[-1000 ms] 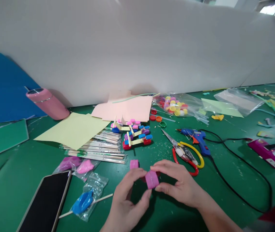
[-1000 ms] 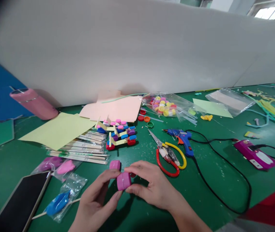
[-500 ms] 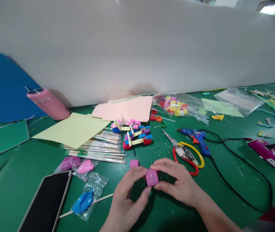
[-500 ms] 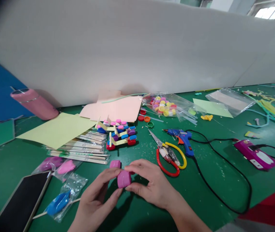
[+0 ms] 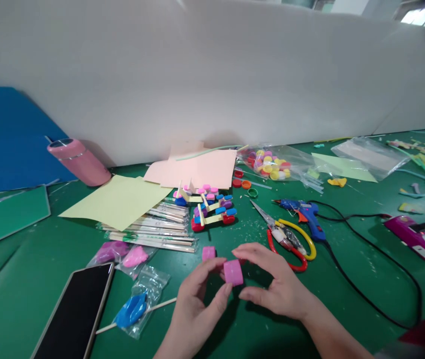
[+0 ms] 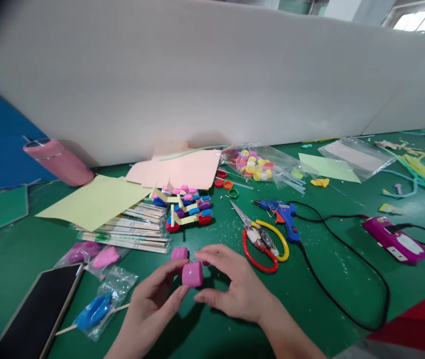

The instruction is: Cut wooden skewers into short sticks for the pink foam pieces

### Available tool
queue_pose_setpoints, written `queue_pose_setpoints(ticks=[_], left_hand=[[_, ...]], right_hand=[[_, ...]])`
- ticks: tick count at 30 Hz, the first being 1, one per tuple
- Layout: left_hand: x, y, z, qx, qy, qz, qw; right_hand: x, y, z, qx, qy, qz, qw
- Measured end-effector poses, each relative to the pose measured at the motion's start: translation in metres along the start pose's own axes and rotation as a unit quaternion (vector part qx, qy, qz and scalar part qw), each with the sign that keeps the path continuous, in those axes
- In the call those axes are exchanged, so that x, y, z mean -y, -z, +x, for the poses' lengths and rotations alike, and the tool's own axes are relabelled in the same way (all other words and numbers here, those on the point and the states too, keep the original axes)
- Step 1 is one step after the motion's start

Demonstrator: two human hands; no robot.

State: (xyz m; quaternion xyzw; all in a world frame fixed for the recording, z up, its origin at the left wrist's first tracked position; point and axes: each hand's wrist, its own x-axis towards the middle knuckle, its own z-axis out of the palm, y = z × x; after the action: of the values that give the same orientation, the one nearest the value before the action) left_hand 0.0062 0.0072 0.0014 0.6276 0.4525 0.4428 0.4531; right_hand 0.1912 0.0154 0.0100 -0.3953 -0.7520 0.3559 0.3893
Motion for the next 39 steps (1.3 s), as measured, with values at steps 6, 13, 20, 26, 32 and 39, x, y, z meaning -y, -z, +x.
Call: queue_pose_setpoints(ticks=[6,13,20,26,32,39], left_hand=[[0.0042,-0.0002,-0.0028,0.01,-0.058,0.094,0.994],[0.0072,0.0003,-0.0049,0.004,-0.084,0.127,0.988],[0.0064,0.0003,-0.0042,0.006,-0.098,0.133,0.986],[0.008,0.0007,-0.005,0.01,-0.103,0.139,0.985],[0.0094,0.0012,-0.0042,0.01,-0.114,0.143,0.983],[0.0038,0.0016,0.0005,0.019,-0.136,0.149,0.979]], right_hand=[[-0.0003,0.0003,0.0001,0.003,0.001,0.003,1.0],[-0.0001,-0.0001,0.0004,-0.006,0.006,-0.001,1.0],[-0.0001,-0.0002,0.0001,-0.001,0.008,0.013,1.0],[-0.0015,-0.0008,0.0001,-0.002,0.013,0.012,1.0],[-0.0026,-0.0017,-0.0004,-0.007,0.016,0.008,1.0],[-0.0004,-0.0011,-0.001,-0.009,-0.014,0.015,1.0]])
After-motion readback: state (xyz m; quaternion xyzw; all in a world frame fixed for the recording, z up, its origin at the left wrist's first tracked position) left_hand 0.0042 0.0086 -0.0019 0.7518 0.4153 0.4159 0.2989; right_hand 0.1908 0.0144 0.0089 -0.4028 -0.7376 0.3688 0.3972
